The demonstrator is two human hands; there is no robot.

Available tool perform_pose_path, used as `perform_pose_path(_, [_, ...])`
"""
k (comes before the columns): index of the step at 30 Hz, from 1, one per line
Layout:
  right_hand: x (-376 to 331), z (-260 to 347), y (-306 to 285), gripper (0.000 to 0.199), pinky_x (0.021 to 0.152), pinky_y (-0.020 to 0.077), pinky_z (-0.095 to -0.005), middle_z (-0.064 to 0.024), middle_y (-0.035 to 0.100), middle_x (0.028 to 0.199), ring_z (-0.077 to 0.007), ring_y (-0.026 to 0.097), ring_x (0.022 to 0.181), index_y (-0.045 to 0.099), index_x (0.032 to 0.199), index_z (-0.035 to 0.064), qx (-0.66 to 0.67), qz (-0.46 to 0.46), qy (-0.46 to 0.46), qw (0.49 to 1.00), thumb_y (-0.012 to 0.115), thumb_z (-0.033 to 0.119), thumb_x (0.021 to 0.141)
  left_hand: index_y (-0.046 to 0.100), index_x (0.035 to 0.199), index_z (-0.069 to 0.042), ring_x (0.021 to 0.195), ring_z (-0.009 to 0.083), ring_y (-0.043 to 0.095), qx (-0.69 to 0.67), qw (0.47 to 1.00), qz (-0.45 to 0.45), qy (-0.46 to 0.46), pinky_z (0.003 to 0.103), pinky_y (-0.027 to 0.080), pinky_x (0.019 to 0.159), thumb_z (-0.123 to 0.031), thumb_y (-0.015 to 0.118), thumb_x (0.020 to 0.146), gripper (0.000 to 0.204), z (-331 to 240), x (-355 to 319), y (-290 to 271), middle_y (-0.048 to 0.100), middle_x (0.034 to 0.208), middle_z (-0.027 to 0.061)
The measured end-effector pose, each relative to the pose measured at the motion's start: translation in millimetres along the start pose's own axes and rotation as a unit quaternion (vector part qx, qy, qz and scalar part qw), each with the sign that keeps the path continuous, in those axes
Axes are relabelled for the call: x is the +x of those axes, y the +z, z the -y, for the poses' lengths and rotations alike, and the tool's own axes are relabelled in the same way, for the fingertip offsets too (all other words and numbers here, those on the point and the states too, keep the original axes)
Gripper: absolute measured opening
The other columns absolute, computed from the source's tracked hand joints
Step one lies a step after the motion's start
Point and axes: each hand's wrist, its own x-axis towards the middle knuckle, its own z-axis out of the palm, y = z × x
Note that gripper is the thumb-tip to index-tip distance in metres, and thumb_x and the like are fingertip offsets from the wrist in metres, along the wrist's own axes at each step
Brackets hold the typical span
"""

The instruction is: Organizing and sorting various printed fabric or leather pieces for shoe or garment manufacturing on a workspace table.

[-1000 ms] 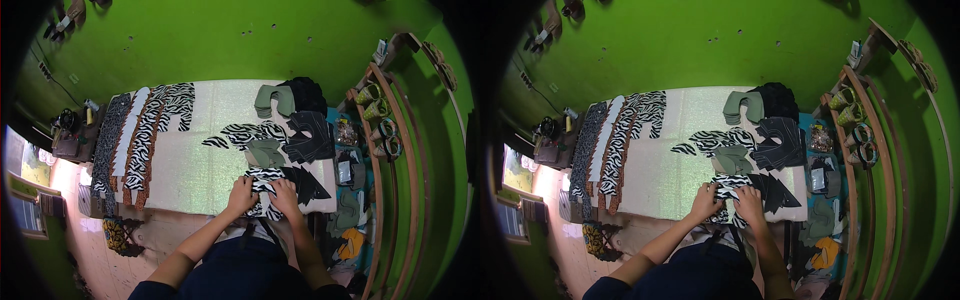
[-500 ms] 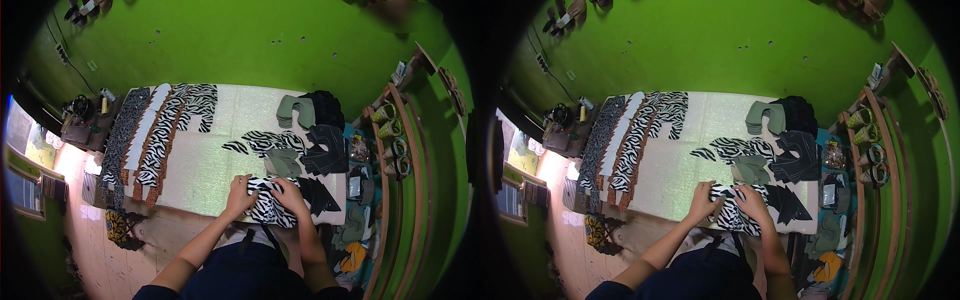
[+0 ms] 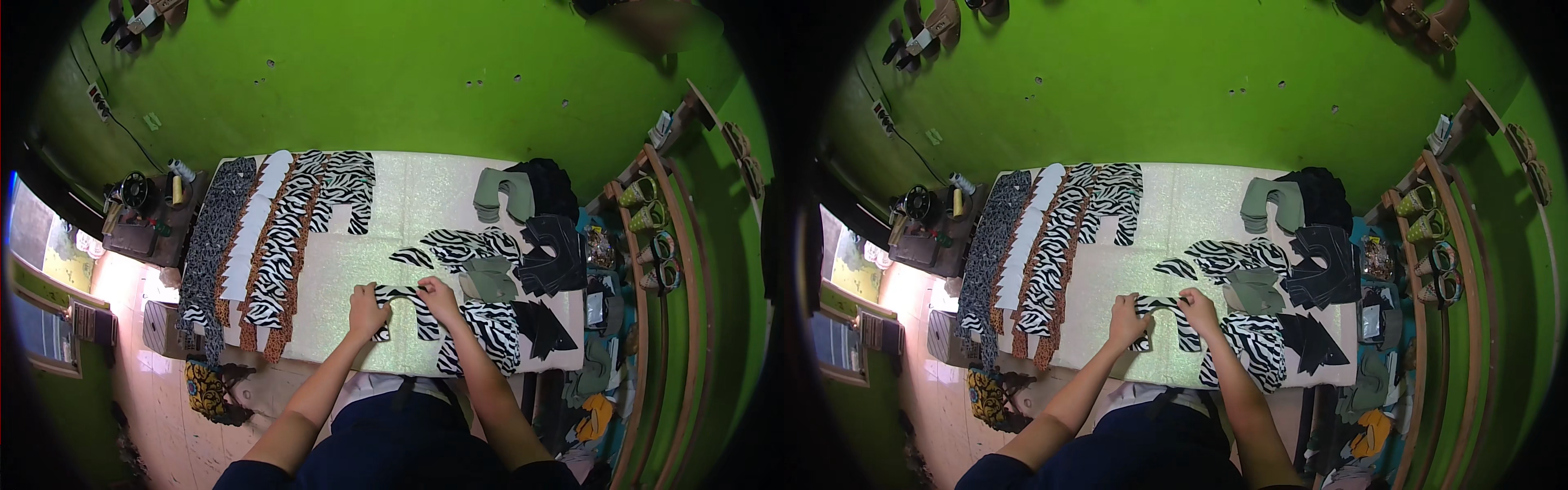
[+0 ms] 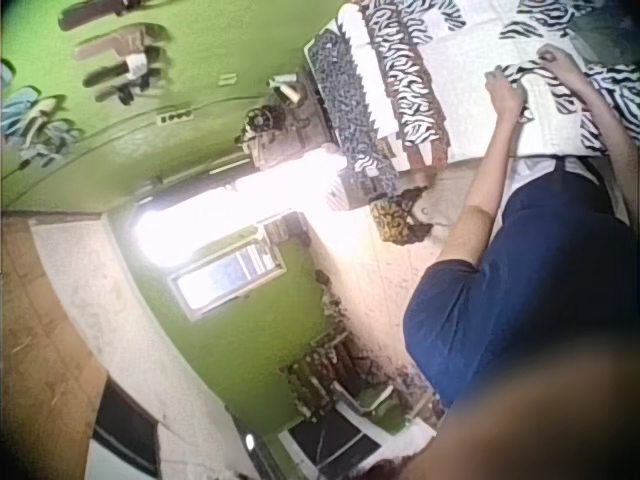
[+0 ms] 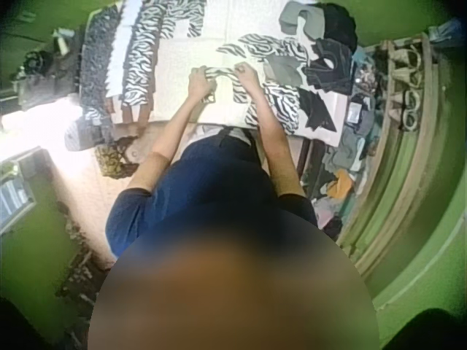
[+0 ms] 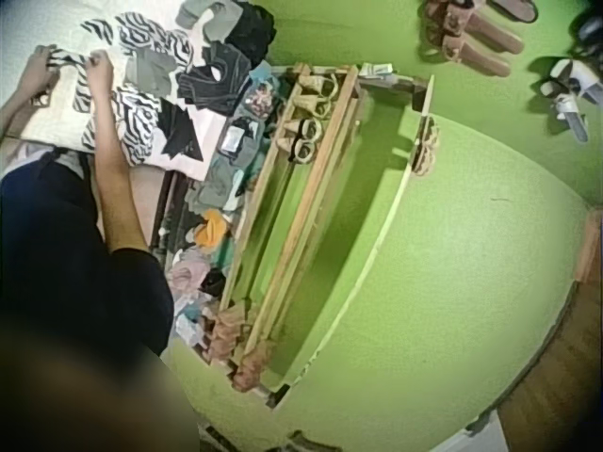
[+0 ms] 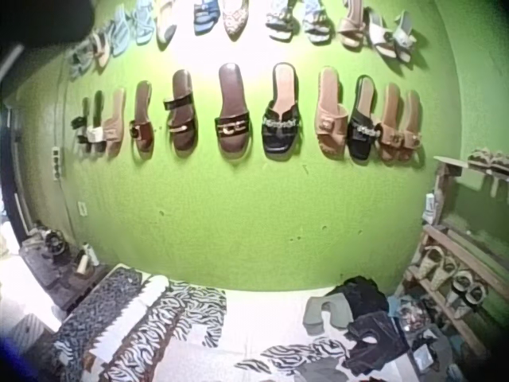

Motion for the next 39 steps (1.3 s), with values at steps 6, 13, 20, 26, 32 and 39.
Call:
perform_pose_path(6, [8.8,11.3,23.6,0.024,0.085,0.0425,-0.0365,-0.0122,0.054,0.104,-0.0294,0.049,0.100,0.059,0.099,0.0062,-0.247,-0.105,-0.075,0.960,0.060,0.013,0.075,0.045,0.120,-0.001,0.102,0.0350,0.046,0.018,1.000,-0.002,0.023,0.040,0.044,0.085,-0.024,0.067,0.072,0.058,19.2,13.1,-2.0,0.045,0.111,0.0197])
perform_pose_path(13, [61.4,10.3,26.2,0.040,0.089,0.0379,-0.0412,-0.0101,0.053,0.111,-0.0291,0.045,0.108,0.053,0.112,0.0066,-0.349,-0.166,-0.217,0.896,0.062,0.010,0.073,0.049,0.116,-0.002,0.097,0.0341,0.052,0.056,0.992,0.050,0.099,0.040,0.045,0.083,-0.022,0.064,0.074,0.048,18.2,45.8,-17.5,0.049,0.108,0.0196])
perform_pose_path(20, [76.5,27.9,23.5,0.045,0.089,0.0357,-0.0405,-0.0100,0.054,0.108,-0.0293,0.044,0.104,0.053,0.113,0.0100,-0.370,-0.058,-0.085,0.923,0.066,0.010,0.069,0.051,0.113,-0.002,0.097,0.0331,0.053,0.012,0.990,0.059,0.131,0.040,0.044,0.084,-0.020,0.063,0.074,0.045,20.7,56.7,-18.5,0.051,0.105,0.0183])
perform_pose_path(26, [68.0,30.6,16.5,0.020,0.082,0.0410,-0.0397,-0.0120,0.058,0.091,-0.0311,0.054,0.090,0.061,0.094,0.0074,-0.299,0.070,-0.142,0.941,0.058,0.008,0.074,0.048,0.117,-0.003,0.101,0.0325,0.051,-0.028,0.983,0.047,0.177,0.039,0.044,0.085,-0.016,0.065,0.073,0.049,13.9,62.1,-23.5,0.049,0.110,0.0174])
perform_pose_path(32, [45.2,58.0,15.5,0.021,0.073,0.0458,-0.0395,-0.0180,0.062,0.089,-0.0340,0.059,0.084,0.059,0.098,0.0051,-0.190,0.177,-0.113,0.959,0.058,0.016,0.080,0.062,0.090,0.000,0.072,0.0306,0.058,-0.069,0.980,0.085,0.164,0.038,0.045,0.066,-0.021,0.060,0.080,0.023,21.6,58.4,-20.1,0.057,0.078,0.0168])
perform_pose_path(39, [26.9,31.0,8.7,0.026,0.072,0.0471,-0.0331,-0.0164,0.064,0.089,-0.0282,0.062,0.081,0.058,0.100,0.0036,-0.127,0.081,-0.052,0.987,0.063,0.017,0.078,0.061,0.081,0.001,0.063,0.0270,0.058,-0.152,0.983,0.092,0.054,0.035,0.045,0.060,-0.024,0.058,0.082,0.025,28.1,37.5,-19.2,0.059,0.071,0.0172])
